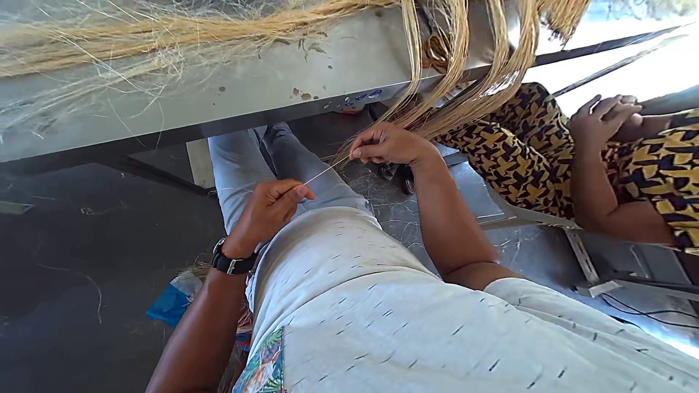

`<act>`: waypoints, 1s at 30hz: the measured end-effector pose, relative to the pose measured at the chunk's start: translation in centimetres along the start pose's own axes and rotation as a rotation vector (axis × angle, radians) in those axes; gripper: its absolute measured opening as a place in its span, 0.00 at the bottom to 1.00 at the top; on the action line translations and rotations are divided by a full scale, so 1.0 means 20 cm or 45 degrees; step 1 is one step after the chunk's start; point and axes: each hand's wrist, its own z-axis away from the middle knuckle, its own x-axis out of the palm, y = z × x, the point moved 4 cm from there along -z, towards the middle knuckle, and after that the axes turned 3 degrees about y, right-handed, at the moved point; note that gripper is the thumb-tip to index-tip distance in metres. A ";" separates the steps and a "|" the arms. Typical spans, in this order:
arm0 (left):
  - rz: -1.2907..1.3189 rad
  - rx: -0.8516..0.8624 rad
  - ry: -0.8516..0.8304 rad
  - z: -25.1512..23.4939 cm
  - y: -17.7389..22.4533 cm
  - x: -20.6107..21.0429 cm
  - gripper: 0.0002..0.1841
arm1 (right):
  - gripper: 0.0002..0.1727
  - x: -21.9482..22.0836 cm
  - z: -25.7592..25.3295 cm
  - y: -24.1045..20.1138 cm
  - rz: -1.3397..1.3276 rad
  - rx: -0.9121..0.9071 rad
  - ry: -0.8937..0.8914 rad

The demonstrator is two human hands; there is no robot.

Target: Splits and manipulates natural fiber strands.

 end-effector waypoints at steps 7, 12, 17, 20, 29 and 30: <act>0.092 -0.020 0.361 0.15 0.04 -0.25 0.17 | 0.09 0.01 -0.06 0.16 -0.075 0.219 0.209; -0.588 -0.005 0.720 0.20 0.10 -0.28 0.17 | 0.10 0.17 -0.08 0.13 -0.166 0.399 0.220; -0.822 0.032 0.571 0.14 0.04 -0.09 0.16 | 0.15 0.48 -0.15 -0.10 -0.451 0.257 0.044; -0.864 0.046 0.509 0.11 0.01 0.00 0.15 | 0.16 0.60 -0.19 -0.18 -0.646 0.300 0.102; -0.891 0.053 0.381 0.11 -0.03 0.05 0.16 | 0.12 0.66 -0.16 -0.18 -1.071 0.454 0.060; -0.879 0.069 0.362 0.11 -0.04 0.05 0.16 | 0.11 0.66 -0.15 -0.18 -1.077 0.444 0.048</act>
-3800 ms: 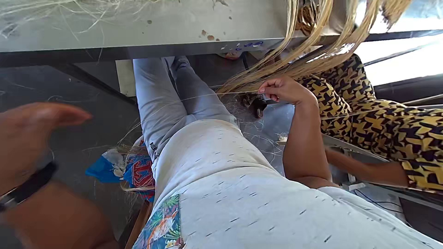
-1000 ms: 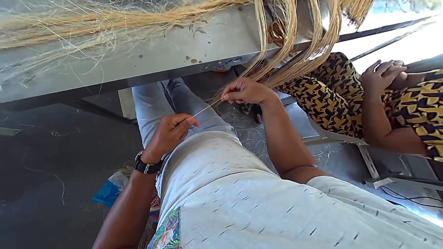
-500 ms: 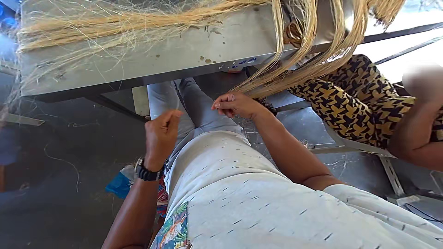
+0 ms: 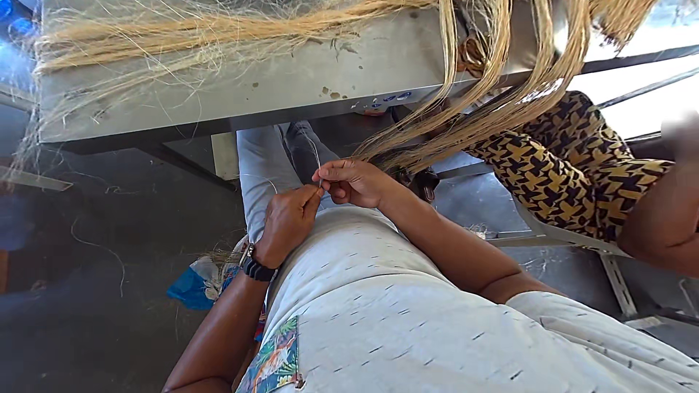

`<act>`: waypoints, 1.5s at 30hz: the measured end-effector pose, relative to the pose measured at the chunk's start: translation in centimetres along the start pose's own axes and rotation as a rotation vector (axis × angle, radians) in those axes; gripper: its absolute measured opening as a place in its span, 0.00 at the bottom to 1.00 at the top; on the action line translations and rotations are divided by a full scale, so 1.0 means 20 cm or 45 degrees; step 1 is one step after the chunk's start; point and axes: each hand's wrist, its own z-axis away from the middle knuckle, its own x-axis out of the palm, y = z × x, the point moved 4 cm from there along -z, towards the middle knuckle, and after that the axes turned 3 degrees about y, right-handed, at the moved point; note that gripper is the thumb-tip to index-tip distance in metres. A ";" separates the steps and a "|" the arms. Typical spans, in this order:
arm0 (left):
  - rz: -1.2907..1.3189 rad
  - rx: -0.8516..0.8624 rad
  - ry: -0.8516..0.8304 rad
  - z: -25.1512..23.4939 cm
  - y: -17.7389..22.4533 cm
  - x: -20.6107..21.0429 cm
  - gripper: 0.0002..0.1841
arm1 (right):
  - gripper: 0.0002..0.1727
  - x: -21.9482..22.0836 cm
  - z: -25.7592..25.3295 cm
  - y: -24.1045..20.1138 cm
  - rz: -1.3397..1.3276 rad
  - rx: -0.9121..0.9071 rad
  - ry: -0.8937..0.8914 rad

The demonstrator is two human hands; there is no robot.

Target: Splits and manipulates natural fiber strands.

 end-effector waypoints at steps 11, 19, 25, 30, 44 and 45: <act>0.153 0.142 -0.188 0.00 0.02 0.04 0.16 | 0.14 0.00 0.09 -0.14 0.016 -0.187 -0.117; 0.246 0.068 -0.311 -0.06 -0.04 -0.06 0.18 | 0.11 0.00 0.11 -0.16 0.102 -0.325 -0.074; 0.443 -0.142 -0.031 -0.14 0.04 -0.15 0.19 | 0.09 0.03 0.11 -0.15 0.251 -0.367 -0.006; 0.610 -0.197 0.085 -0.15 0.13 -0.11 0.12 | 0.08 0.06 0.10 -0.15 0.335 -0.407 0.012; 0.781 -0.197 0.130 -0.13 0.06 -0.20 0.07 | 0.06 -0.04 0.15 -0.15 0.277 -0.295 0.042; 0.790 -0.192 0.123 -0.13 0.06 -0.20 0.07 | 0.06 -0.04 0.15 -0.15 0.264 -0.288 0.039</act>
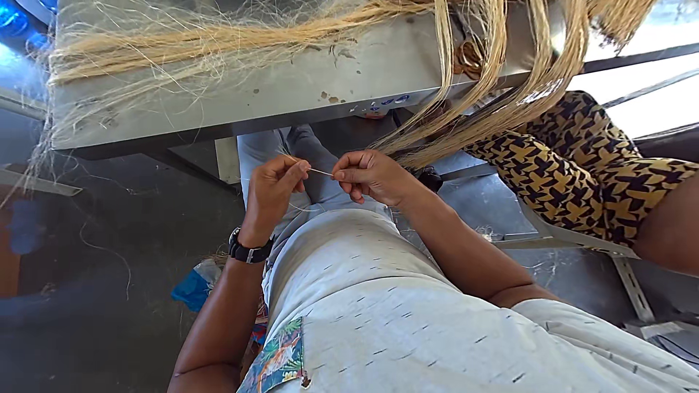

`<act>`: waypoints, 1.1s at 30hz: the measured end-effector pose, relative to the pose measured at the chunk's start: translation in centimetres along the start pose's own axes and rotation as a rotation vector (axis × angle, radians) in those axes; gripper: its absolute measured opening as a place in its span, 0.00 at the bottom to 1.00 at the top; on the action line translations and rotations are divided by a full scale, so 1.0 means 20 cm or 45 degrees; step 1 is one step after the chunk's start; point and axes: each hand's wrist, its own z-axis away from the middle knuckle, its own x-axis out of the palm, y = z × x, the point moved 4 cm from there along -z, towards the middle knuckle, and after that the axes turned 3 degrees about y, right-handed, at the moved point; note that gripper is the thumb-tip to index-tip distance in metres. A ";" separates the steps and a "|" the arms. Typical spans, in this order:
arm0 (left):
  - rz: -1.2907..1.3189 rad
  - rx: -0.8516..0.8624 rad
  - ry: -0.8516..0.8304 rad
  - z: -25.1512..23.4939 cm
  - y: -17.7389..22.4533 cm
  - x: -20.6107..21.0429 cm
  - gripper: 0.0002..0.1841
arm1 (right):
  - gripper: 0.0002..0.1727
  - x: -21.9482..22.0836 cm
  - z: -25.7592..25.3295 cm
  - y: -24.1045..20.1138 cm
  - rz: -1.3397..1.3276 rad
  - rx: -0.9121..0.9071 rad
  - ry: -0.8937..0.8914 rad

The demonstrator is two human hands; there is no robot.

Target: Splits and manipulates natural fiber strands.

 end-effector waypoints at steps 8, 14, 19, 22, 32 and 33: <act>0.084 0.049 -0.084 0.00 -0.05 -0.03 0.06 | 0.11 -0.02 0.02 0.02 -0.218 0.174 -0.232; 0.117 0.103 0.005 0.01 -0.13 0.03 0.06 | 0.14 0.02 0.00 0.04 -0.520 0.130 -0.342; -0.390 0.427 0.040 0.02 -0.16 0.11 0.08 | 0.15 0.07 -0.06 0.07 -0.655 0.127 -0.102; -0.765 0.574 0.026 0.03 -0.14 0.12 0.08 | 0.15 0.09 -0.08 0.09 -0.544 0.211 -0.009; -0.980 0.745 -0.341 0.03 -0.13 0.14 0.12 | 0.12 -0.01 -0.09 0.16 -0.298 0.391 -0.122; -0.946 0.744 -0.386 0.03 -0.14 0.14 0.12 | 0.12 -0.02 -0.09 0.17 -0.312 0.400 -0.171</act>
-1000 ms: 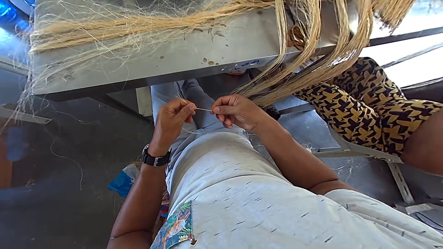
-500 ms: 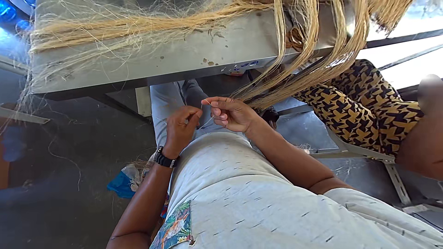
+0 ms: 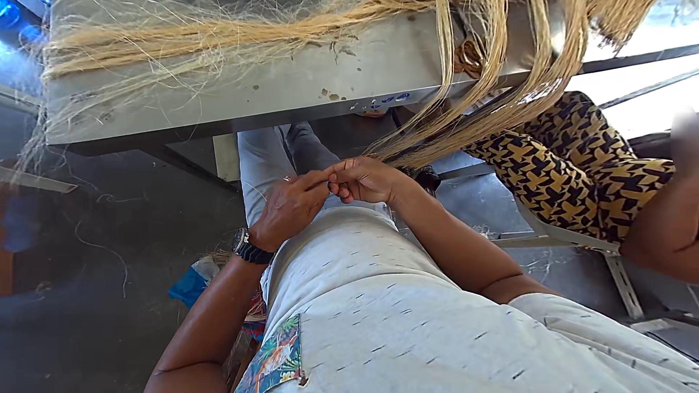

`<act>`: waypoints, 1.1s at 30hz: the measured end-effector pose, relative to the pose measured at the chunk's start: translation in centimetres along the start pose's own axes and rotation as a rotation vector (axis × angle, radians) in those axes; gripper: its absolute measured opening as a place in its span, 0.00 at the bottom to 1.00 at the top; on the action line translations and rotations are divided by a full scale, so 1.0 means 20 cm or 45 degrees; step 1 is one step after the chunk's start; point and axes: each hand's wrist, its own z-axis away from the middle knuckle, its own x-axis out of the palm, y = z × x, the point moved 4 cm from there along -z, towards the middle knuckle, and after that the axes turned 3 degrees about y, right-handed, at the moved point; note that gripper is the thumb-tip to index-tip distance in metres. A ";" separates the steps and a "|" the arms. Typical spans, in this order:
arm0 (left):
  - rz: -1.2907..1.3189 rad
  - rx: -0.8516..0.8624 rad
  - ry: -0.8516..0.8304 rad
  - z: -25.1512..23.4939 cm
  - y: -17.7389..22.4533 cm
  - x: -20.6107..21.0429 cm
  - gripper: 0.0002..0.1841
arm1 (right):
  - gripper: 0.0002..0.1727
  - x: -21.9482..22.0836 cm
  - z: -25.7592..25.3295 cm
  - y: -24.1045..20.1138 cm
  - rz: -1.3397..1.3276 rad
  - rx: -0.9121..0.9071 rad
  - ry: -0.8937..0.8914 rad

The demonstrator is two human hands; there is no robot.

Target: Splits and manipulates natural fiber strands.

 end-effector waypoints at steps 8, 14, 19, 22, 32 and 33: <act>0.556 -0.235 -0.084 -0.06 -0.02 -0.08 0.08 | 0.09 0.03 0.03 -0.03 0.394 -0.062 -0.094; 0.976 -0.573 -0.067 -0.03 -0.04 -0.08 0.07 | 0.10 0.08 0.02 -0.07 0.584 -0.160 -0.051; 1.156 -0.685 0.056 -0.01 -0.03 -0.08 0.07 | 0.02 0.09 0.00 -0.10 0.692 -0.383 0.002; 1.338 -0.761 0.166 0.00 -0.03 -0.05 0.07 | 0.02 0.11 -0.01 -0.10 0.766 -0.634 0.184; 1.659 -1.075 0.354 0.02 -0.04 0.06 0.09 | 0.05 0.19 0.04 -0.04 1.489 -1.331 0.584; 1.680 -1.103 0.355 0.02 -0.04 0.06 0.09 | 0.05 0.20 0.04 -0.05 1.534 -1.370 0.591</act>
